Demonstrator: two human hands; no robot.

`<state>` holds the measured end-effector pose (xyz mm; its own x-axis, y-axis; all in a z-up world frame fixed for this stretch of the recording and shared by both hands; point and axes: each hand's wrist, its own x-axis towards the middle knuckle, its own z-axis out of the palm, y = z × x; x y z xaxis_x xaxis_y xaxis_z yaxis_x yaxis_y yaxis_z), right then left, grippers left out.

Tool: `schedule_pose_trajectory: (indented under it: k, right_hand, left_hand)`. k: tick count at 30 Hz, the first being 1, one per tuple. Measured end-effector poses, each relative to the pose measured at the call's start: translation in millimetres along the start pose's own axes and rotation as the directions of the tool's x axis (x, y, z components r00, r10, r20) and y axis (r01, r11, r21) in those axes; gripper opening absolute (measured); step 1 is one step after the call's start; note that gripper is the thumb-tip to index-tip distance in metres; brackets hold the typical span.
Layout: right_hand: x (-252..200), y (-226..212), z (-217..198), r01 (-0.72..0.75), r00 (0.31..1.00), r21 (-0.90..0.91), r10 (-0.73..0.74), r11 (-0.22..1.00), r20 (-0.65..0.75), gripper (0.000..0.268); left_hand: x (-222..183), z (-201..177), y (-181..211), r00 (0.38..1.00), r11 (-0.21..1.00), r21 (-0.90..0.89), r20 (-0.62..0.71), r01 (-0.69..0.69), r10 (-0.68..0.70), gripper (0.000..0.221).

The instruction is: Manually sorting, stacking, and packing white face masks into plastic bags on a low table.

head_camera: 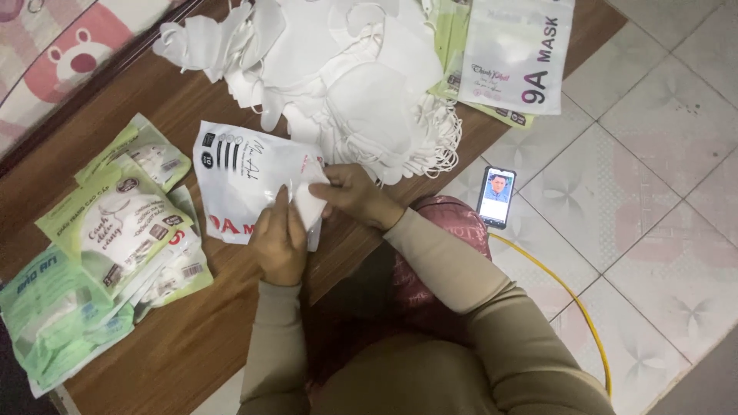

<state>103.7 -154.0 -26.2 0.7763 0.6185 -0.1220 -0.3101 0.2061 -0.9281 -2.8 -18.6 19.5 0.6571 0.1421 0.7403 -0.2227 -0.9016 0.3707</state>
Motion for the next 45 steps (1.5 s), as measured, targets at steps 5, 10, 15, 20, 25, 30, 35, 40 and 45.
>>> schedule_pose_trajectory:
  k: [5,10,15,20,25,30,35,40,45]
  right_hand:
    - [7.9,25.3,-5.9,0.024,0.999,-0.17,-0.016,0.985,0.044,0.019]
    - [20.1,28.6,-10.5,0.087,0.995,-0.155,-0.094,0.984,-0.039,0.017]
    - [8.5,6.3,3.8,0.008,0.99,-0.051,-0.015,0.999,-0.139,0.016]
    - [-2.6,-27.4,10.6,-0.037,0.99,-0.003,0.036,0.999,-0.137,0.018]
    - [-9.7,-40.5,5.2,-0.08,0.995,-0.222,0.091,0.972,0.036,0.022]
    - [-12.7,-22.8,9.8,-0.134,0.985,-0.229,0.155,0.964,0.078,0.03]
    - [-7.8,-33.0,10.8,-0.057,0.994,-0.25,0.079,0.967,0.077,0.035]
    - [-10.5,-28.8,13.3,-0.056,0.991,-0.342,0.094,0.938,0.097,0.035]
    - [-11.8,-38.1,14.8,-0.1,0.983,-0.393,0.153,0.914,0.105,0.033]
  left_hand:
    - [-11.9,25.5,-4.5,0.993,0.99,0.089,-0.043,-0.106,0.11,0.026]
    - [-19.5,29.6,20.4,0.986,0.973,0.159,0.027,-0.168,0.166,0.032]
    - [-7.4,11.9,41.3,0.999,0.982,-0.186,0.011,-0.038,0.041,0.029]
    - [-0.3,-34.1,5.3,0.975,1.0,-0.002,-0.219,0.019,-0.019,0.035]
    - [17.6,-97.7,-12.1,0.743,0.72,-0.219,0.034,0.658,-0.669,0.096]
    - [-23.5,-100.6,-42.0,0.463,0.317,-0.37,0.427,0.873,-0.777,0.035]
    - [-7.0,-125.8,-80.1,0.633,0.606,-0.29,-0.003,0.741,-0.775,0.029]
    - [34.7,-111.1,-142.5,0.985,0.978,0.15,0.078,0.142,-0.155,0.075]
    - [68.4,-78.6,-198.7,0.977,0.777,0.626,0.118,0.065,-0.177,0.047]
